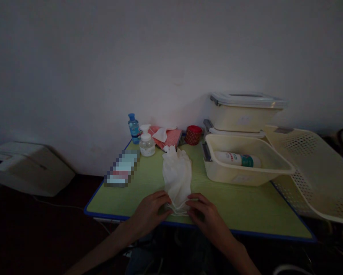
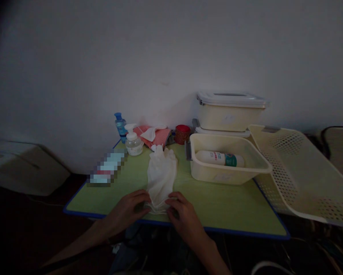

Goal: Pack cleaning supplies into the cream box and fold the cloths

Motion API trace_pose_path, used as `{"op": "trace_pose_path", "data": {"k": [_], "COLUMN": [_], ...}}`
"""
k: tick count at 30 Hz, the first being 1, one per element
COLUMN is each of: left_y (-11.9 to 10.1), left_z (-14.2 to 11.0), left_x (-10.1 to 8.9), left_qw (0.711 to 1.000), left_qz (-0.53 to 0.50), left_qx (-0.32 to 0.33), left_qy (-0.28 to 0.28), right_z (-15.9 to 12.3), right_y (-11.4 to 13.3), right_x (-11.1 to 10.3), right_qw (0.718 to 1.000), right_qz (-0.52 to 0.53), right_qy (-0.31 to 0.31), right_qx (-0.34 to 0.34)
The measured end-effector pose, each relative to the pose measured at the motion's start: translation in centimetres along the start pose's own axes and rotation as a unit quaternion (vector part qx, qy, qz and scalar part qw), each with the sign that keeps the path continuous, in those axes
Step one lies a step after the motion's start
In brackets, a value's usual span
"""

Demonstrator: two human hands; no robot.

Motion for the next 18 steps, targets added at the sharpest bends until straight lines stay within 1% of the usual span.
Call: {"op": "trace_pose_path", "data": {"k": [5, 8, 11, 18], "left_y": [0.1, 0.2, 0.1, -0.1], "left_z": [0.0, 0.1, 0.1, 0.1], "left_x": [0.3, 0.4, 0.5, 0.4], "left_qw": [1.000, 1.000, 1.000, 0.998], "left_qz": [-0.001, -0.008, -0.009, 0.042], "left_qx": [-0.006, -0.007, 0.005, 0.019], "left_qy": [-0.005, -0.017, -0.025, -0.041], "right_z": [0.4, 0.5, 0.6, 1.1], "right_y": [0.3, 0.3, 0.2, 0.8], "right_x": [0.3, 0.4, 0.4, -0.4], "right_qw": [0.998, 0.997, 0.995, 0.986], "right_qz": [-0.044, -0.054, -0.066, -0.145], "right_qy": [0.034, 0.047, 0.059, 0.079], "right_qx": [0.019, 0.029, 0.037, 0.012]}}
Point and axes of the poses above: each hand's wrist, its own z-axis towards the middle knuckle, its own x-axis out of the palm, y = z × x, the point moved 6 cm from there along z, towards the middle knuckle, and after that the axes turned 5 degrees about x, right-handed, at the moved point
